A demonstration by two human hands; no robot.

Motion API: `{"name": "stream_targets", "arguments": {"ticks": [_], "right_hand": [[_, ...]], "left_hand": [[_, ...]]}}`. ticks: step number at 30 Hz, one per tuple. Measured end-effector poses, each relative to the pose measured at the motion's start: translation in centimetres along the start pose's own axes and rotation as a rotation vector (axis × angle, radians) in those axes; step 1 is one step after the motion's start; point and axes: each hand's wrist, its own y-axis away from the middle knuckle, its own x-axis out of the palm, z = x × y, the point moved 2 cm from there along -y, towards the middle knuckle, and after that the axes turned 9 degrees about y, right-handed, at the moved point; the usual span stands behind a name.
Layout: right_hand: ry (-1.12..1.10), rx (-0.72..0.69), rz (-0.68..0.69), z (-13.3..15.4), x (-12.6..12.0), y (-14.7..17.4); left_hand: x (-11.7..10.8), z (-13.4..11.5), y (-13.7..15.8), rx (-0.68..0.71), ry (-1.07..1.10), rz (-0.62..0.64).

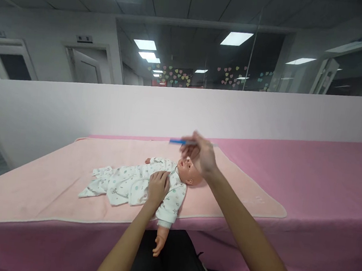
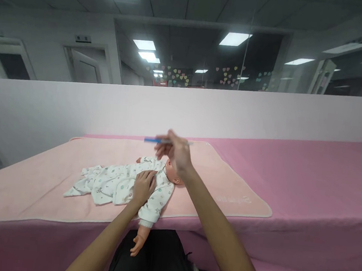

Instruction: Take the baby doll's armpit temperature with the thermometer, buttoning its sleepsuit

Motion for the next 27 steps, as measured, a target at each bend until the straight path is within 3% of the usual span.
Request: {"name": "stream_targets", "arguments": {"ticks": [4, 7, 10, 17, 23, 27], "right_hand": [[0.696, -0.083, 0.206, -5.9, -0.7, 5.1], [1.003, -0.053, 0.100, -10.3, -2.6, 8.6], [1.202, -0.012, 0.100, -13.7, -4.5, 11.0], [1.204, 0.017, 0.121, -17.0, -7.4, 13.3], [1.155, 0.063, 0.081, -17.7, -7.6, 13.5], [1.139, -0.003, -0.002, -17.5, -6.6, 12.2]], "left_hand": [[0.4, -0.2, -1.2, -0.037, -0.103, 0.021], [1.0, -0.4, -2.5, -0.019, -0.150, 0.041], [1.4, -0.5, -2.6, 0.006, -0.147, 0.032], [0.9, -0.7, -1.0, 0.038, -0.010, -0.082], [0.5, -0.8, -0.8, 0.028, 0.054, -0.088], [0.4, -0.9, -0.7, 0.015, 0.065, -0.114]]}}
